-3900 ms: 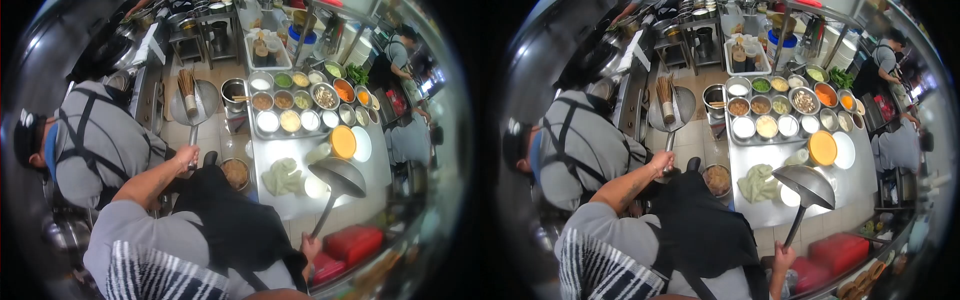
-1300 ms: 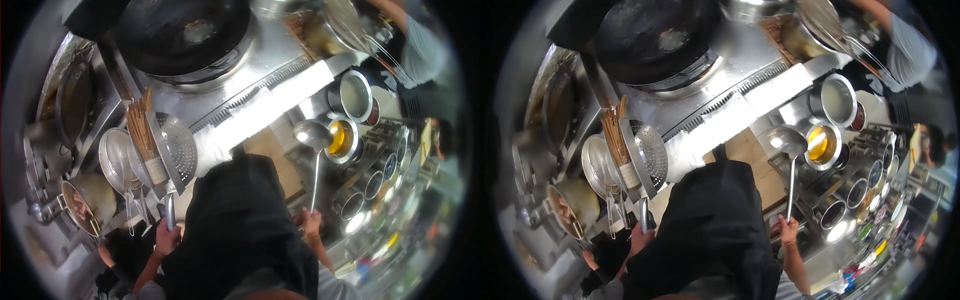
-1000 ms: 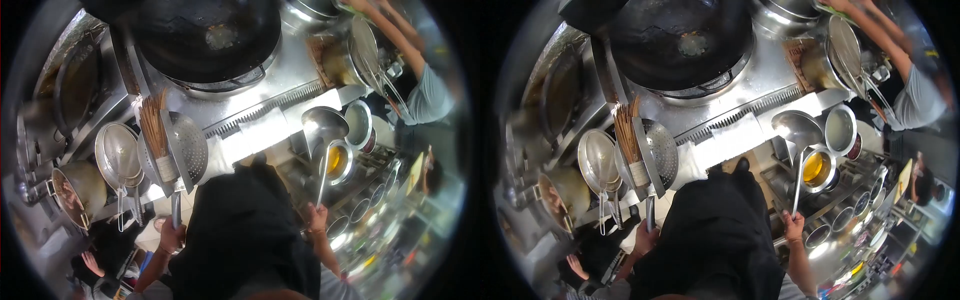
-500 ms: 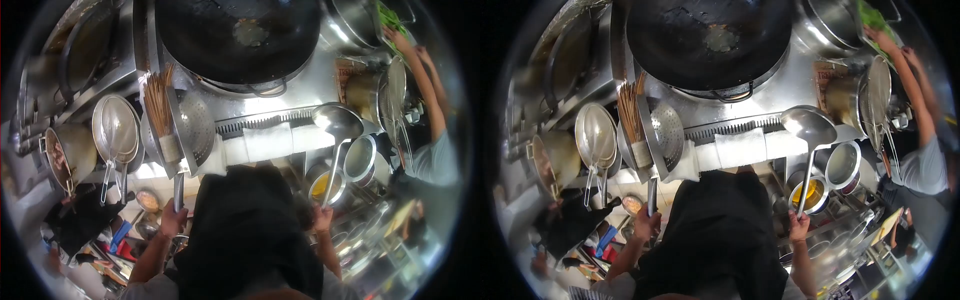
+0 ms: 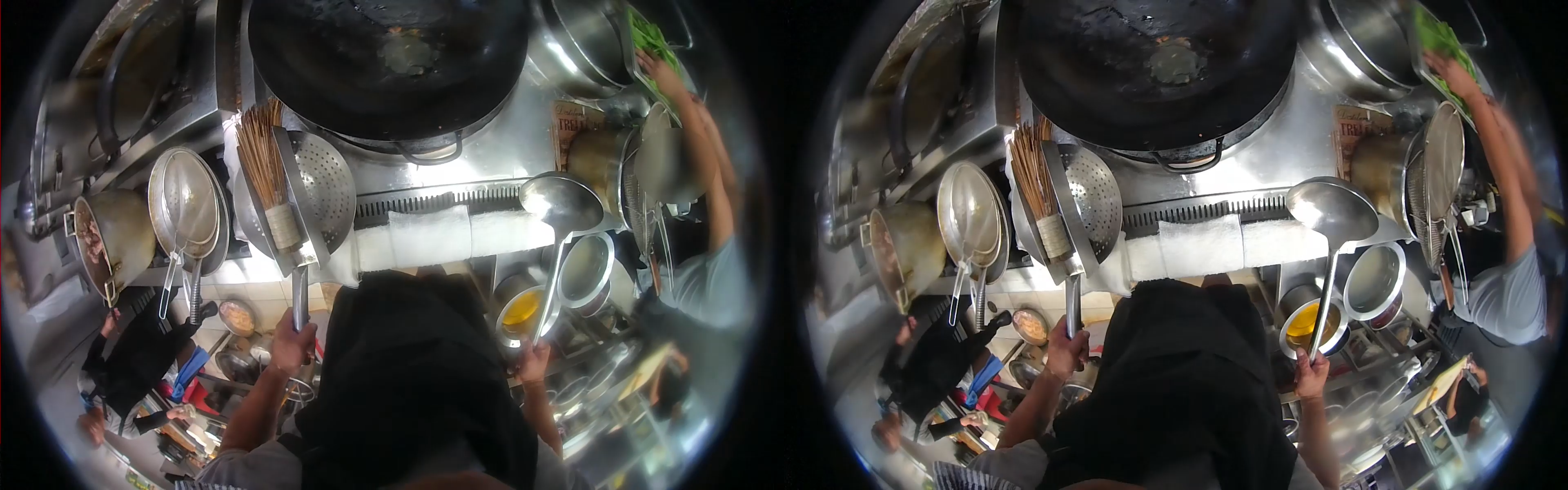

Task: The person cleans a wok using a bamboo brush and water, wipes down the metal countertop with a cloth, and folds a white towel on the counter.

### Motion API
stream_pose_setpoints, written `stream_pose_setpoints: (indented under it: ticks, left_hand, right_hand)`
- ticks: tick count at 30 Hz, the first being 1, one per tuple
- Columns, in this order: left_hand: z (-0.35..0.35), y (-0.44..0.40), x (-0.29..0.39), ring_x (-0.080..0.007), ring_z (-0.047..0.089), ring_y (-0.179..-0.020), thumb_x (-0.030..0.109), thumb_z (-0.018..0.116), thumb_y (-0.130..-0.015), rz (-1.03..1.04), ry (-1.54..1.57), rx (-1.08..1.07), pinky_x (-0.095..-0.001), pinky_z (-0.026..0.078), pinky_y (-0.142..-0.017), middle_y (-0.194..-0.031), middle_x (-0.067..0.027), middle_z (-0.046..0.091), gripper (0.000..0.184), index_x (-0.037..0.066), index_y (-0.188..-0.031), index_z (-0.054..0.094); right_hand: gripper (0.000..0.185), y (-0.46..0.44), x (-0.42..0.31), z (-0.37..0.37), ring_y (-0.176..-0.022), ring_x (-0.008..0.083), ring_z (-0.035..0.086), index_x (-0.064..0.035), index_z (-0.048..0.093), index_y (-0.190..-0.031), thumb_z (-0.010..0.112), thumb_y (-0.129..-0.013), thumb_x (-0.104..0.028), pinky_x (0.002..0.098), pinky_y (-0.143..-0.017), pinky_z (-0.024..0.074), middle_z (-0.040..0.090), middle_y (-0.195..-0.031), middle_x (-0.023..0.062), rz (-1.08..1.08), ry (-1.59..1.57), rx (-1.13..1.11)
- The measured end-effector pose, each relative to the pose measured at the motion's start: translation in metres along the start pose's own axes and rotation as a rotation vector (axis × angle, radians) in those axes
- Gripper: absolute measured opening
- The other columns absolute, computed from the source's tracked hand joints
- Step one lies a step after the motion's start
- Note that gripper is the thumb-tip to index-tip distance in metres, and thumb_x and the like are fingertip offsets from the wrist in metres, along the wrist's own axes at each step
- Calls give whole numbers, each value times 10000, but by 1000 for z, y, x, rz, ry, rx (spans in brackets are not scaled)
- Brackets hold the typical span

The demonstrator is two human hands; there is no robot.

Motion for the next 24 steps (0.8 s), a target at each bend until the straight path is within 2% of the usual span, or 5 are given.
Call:
stream_pose_setpoints:
  ticks: [10, 14, 16, 19, 24]
  left_hand:
    - [4, -18, 12, -159, 545, -459, 61, 619, -904, 78, -59, -17, -316, 465, -431, -619, -70, 553, 170, -8, -1021, 518]
    - [1, -27, -4, -172, 578, -499, 98, 636, -924, 80, 66, -80, -314, 494, -466, -701, -77, 603, 290, -50, -1161, 563]
    - [-1, -26, 5, -183, 605, -551, 157, 658, -955, 154, -46, -39, -310, 508, -508, -743, -72, 642, 369, -71, -1236, 583]
    - [-31, -29, 21, -278, 669, -851, 204, 709, -956, 514, -517, 223, -391, 543, -747, -970, -160, 691, 459, -58, -1315, 597]
    - [-23, 38, 133, -446, 594, -1169, 73, 706, -865, 1158, -796, 480, -510, 458, -1048, -1239, -242, 660, 470, -14, -1319, 624]
  right_hand:
    - [214, -21, -8, 13, -464, 25, 396, -99, 650, -827, 746, -984, -209, 217, -415, 276, 503, -622, -92, -78, -161, -24]
    - [132, -28, -67, 42, -520, 57, 429, -96, 638, -1014, 605, -1046, -219, 226, -499, 361, 471, -633, -71, -24, -205, -133]
    - [176, -28, -125, 65, -512, 90, 463, -80, 592, -1180, 516, -1058, -182, 252, -502, 389, 507, -667, -28, -325, -180, -284]
    - [298, -14, -253, 76, -490, 120, 524, -79, 475, -1344, 504, -1047, -76, 269, -448, 450, 515, -662, 16, -473, -196, -499]
    - [662, -44, -354, 63, -438, 95, 446, -144, 253, -1636, 529, -1039, -76, 279, -385, 424, 471, -636, -16, -577, -2, -176]
Point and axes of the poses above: each hand's wrist, its own y-axis away from the middle knuckle, its own z-axis out of the palm, x = y × z, the point moved 5 cm from there along -y, towards the middle knuckle
